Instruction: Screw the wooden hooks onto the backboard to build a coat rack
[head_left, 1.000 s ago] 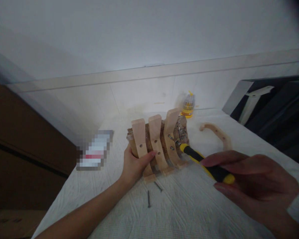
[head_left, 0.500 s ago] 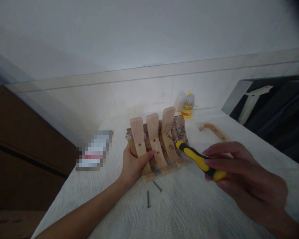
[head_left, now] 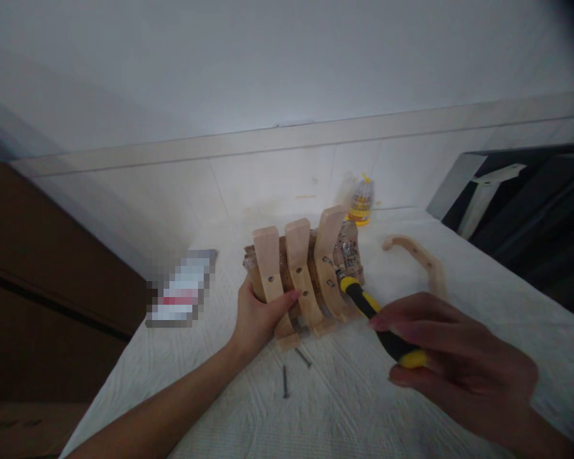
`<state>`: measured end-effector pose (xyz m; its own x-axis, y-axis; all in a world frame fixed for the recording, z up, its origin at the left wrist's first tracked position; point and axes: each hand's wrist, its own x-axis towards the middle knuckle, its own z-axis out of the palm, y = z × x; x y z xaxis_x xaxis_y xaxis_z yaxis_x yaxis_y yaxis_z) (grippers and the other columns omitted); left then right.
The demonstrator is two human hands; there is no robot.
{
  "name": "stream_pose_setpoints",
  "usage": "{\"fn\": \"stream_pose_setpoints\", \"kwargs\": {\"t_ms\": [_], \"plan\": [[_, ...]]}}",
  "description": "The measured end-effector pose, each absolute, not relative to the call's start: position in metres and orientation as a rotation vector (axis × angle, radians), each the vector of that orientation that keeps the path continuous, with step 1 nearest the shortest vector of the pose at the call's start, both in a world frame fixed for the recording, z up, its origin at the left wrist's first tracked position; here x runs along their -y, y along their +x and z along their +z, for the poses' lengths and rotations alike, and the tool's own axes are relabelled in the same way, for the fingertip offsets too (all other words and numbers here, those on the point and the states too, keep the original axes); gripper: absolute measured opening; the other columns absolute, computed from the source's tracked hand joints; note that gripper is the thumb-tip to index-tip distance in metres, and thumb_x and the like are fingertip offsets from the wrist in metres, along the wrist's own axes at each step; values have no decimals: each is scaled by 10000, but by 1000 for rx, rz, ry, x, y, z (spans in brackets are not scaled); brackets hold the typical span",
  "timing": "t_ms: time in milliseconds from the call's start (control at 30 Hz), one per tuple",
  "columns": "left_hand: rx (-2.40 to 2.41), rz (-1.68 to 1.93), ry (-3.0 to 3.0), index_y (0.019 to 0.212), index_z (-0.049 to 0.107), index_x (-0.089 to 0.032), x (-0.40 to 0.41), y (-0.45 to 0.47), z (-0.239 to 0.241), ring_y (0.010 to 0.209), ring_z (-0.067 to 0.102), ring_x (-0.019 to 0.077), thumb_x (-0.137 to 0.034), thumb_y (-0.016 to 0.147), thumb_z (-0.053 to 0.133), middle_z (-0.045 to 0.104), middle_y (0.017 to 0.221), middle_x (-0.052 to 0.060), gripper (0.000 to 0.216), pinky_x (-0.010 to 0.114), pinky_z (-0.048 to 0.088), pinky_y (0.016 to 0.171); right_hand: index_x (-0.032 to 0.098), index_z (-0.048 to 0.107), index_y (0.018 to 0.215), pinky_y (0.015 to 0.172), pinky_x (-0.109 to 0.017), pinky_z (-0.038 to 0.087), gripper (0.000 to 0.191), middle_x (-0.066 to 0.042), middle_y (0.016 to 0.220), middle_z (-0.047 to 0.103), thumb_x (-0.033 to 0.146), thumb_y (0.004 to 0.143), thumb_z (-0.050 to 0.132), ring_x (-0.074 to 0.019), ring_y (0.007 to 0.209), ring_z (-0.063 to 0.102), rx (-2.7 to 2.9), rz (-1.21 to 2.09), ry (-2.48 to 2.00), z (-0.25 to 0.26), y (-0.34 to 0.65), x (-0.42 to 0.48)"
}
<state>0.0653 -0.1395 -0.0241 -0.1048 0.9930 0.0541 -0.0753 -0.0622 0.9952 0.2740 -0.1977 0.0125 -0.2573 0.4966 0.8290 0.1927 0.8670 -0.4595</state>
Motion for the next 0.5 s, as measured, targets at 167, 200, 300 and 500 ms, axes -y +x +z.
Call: {"fn": "stream_pose_setpoints", "kwargs": {"t_ms": [167,200,300,500], "plan": [[-1186,1378,1135,939,587,-153,139,65,-25,750,674,195,-300,499,822,707,884,56,520,317,561,690,267,678,980,476,-217,534,189,-42,906,624,184,828,602,-126,665,616,1883,280,-568,17,279,198],[-1188,1374,1137,941,587,-153,139,65,-25,752,675,197,-302,501,821,707,888,59,520,321,562,693,264,669,1016,471,-224,537,205,-51,930,621,201,842,582,-128,654,615,1878,316,-569,17,280,200],[-1211,1354,1149,928,594,-151,140,64,-25,749,674,196,-306,510,818,707,886,62,499,314,561,687,245,626,1132,524,-255,573,291,-82,1028,611,189,884,486,-148,692,640,1887,408,-590,16,285,204],[-1221,1341,1175,935,585,-146,139,63,-26,736,663,188,-335,519,818,698,876,64,513,313,562,677,253,602,1186,572,-262,605,418,-71,1136,645,67,818,527,-160,760,675,1875,351,-569,15,283,203]]}}
